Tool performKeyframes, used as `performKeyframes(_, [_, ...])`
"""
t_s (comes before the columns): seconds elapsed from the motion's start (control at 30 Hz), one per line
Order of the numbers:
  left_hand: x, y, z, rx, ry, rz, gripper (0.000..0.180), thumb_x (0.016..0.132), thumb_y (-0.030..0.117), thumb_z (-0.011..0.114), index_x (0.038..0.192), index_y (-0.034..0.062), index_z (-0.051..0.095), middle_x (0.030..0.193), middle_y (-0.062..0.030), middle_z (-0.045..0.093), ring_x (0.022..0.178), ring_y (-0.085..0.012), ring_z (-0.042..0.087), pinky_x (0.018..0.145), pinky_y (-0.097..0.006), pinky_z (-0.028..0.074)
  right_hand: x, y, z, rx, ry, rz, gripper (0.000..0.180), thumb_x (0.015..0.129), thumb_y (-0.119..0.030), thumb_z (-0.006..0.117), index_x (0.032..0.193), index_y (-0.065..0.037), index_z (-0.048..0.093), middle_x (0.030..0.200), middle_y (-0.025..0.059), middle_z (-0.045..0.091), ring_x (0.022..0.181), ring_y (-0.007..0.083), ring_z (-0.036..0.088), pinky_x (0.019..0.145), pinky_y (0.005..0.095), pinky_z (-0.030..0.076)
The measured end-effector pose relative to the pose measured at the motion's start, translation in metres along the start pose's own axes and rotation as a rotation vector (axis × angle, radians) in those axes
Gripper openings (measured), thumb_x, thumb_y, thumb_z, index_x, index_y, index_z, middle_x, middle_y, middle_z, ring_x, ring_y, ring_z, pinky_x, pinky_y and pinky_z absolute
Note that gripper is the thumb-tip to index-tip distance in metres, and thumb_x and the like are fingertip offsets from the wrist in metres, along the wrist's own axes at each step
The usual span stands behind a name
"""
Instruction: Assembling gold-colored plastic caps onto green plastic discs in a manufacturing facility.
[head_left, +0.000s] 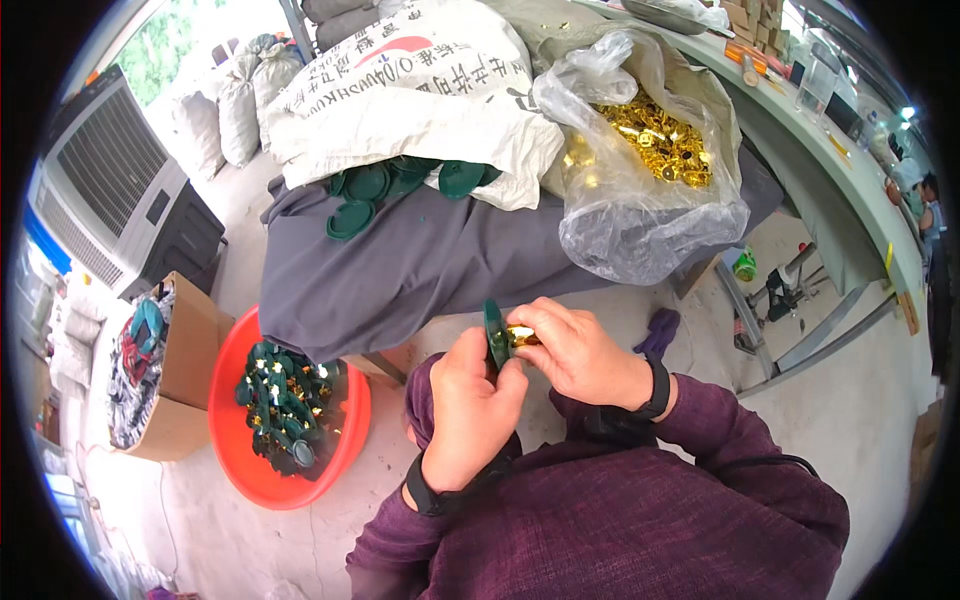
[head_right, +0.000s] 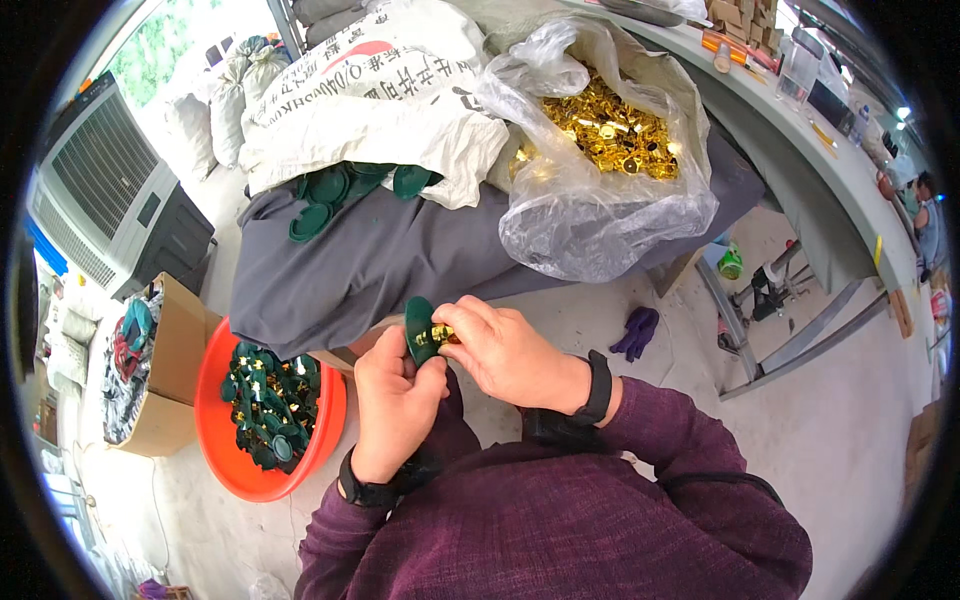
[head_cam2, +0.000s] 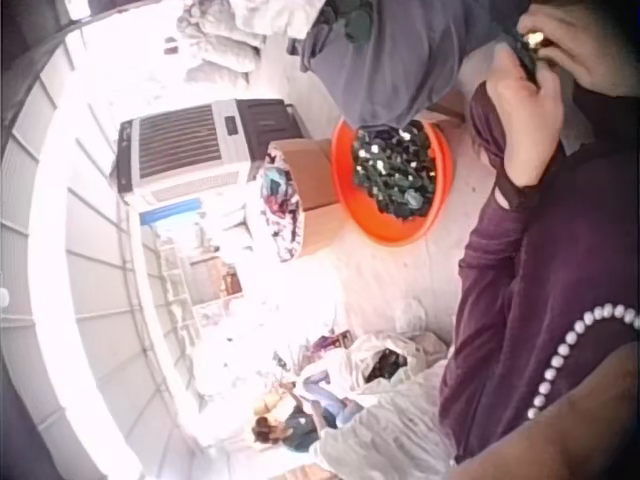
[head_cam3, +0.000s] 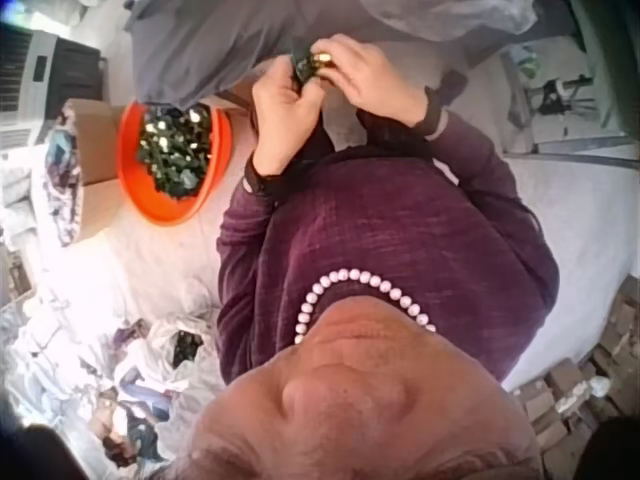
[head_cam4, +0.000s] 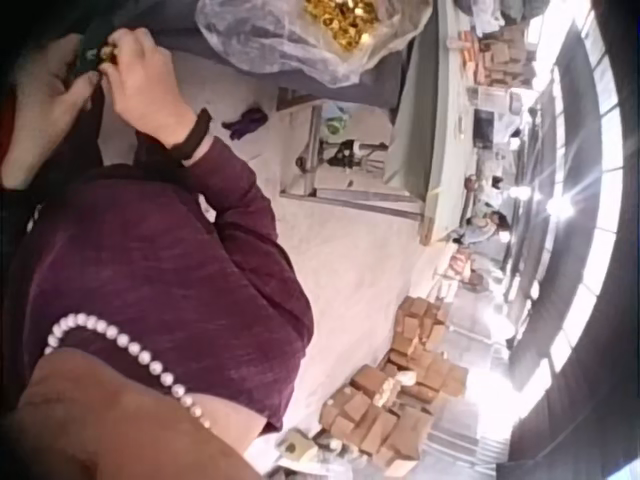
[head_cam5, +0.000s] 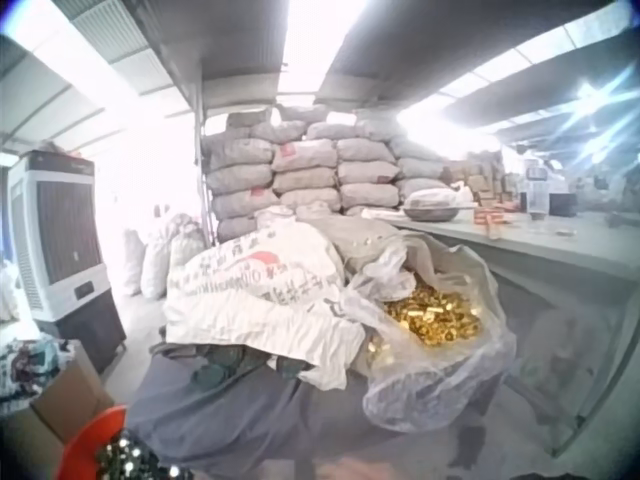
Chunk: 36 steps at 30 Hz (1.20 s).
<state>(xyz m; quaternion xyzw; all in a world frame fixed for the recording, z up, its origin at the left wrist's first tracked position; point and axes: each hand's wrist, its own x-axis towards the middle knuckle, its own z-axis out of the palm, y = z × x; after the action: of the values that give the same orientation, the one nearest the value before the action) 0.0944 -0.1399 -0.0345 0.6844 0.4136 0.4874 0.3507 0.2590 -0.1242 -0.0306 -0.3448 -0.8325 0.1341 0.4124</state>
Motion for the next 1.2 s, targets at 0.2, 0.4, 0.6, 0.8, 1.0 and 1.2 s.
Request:
performKeyframes(0.2, [-0.001, 0.004, -0.002, 0.492, 0.042, 0.426, 0.022, 0.071, -0.001, 0.061, 0.091, -0.0006, 0.05, 0.073, -0.0162, 0.052, 0.058, -0.0362, 0.054, 0.049, -0.042, 0.041, 0.006, -0.015, 0.012, 0.818, 0.029, 0.668, 0.013, 0.09, -0.009, 0.052, 0.098, 0.001, 0.056, 0.068, 0.0042, 0.058, 0.05, 0.0077, 0.05, 0.045, 0.0251, 0.041])
performKeyframes(0.4, [0.004, -0.016, -0.062, 0.141, 0.206, 0.045, 0.013, 0.077, -0.001, 0.053, 0.089, 0.0019, 0.057, 0.071, -0.0044, 0.057, 0.057, -0.0126, 0.054, 0.048, -0.025, 0.041, 0.015, -0.008, -0.021, 0.351, 0.117, 0.209, 0.027, 0.082, -0.009, 0.069, 0.105, -0.001, 0.057, 0.076, 0.0038, 0.062, 0.058, 0.0062, 0.057, 0.052, 0.0226, 0.046])
performKeyframes(0.6, [-0.012, -0.054, -0.246, 0.077, 0.544, -0.238, 0.023, 0.079, 0.001, 0.049, 0.1, -0.0027, 0.059, 0.085, -0.0062, 0.064, 0.067, -0.0119, 0.06, 0.055, -0.024, 0.047, 0.02, 0.076, -0.135, -0.463, 0.599, 0.257, 0.014, 0.08, -0.012, 0.061, 0.086, 0.0, 0.058, 0.076, 0.0163, 0.059, 0.068, 0.0347, 0.056, 0.062, 0.0399, 0.045])
performKeyframes(0.8, [0.038, -0.081, -0.245, 1.048, 0.596, -0.037, 0.041, 0.079, 0.015, 0.063, 0.116, 0.0004, 0.057, 0.11, -0.02, 0.061, 0.104, -0.0348, 0.057, 0.091, -0.039, 0.044, 0.004, 0.156, -0.176, -0.972, 0.249, 0.575, 0.03, 0.079, -0.021, 0.064, 0.104, -0.004, 0.058, 0.08, 0.0203, 0.063, 0.078, 0.0385, 0.062, 0.067, 0.0477, 0.048])
performKeyframes(1.0, [0.125, -0.049, -0.152, 0.979, 0.252, 0.168, 0.028, 0.075, 0.012, 0.062, 0.101, 0.0006, 0.061, 0.094, -0.0196, 0.062, 0.089, -0.037, 0.06, 0.079, -0.045, 0.048, 0.009, 0.185, -0.163, -1.022, 0.173, 0.583, 0.023, 0.078, -0.019, 0.062, 0.092, -0.002, 0.054, 0.075, 0.0219, 0.062, 0.074, 0.0408, 0.061, 0.065, 0.0499, 0.048])
performKeyframes(1.2, [0.191, -0.067, -0.135, 1.126, 0.039, -0.273, 0.037, 0.079, 0.033, 0.065, 0.096, 0.0001, 0.062, 0.09, -0.0208, 0.065, 0.088, -0.0361, 0.063, 0.076, -0.043, 0.051, -0.001, 0.188, -0.165, -1.047, 0.162, 0.525, 0.017, 0.075, -0.009, 0.058, 0.088, 0.001, 0.052, 0.079, 0.023, 0.06, 0.072, 0.0405, 0.061, 0.064, 0.0485, 0.05])
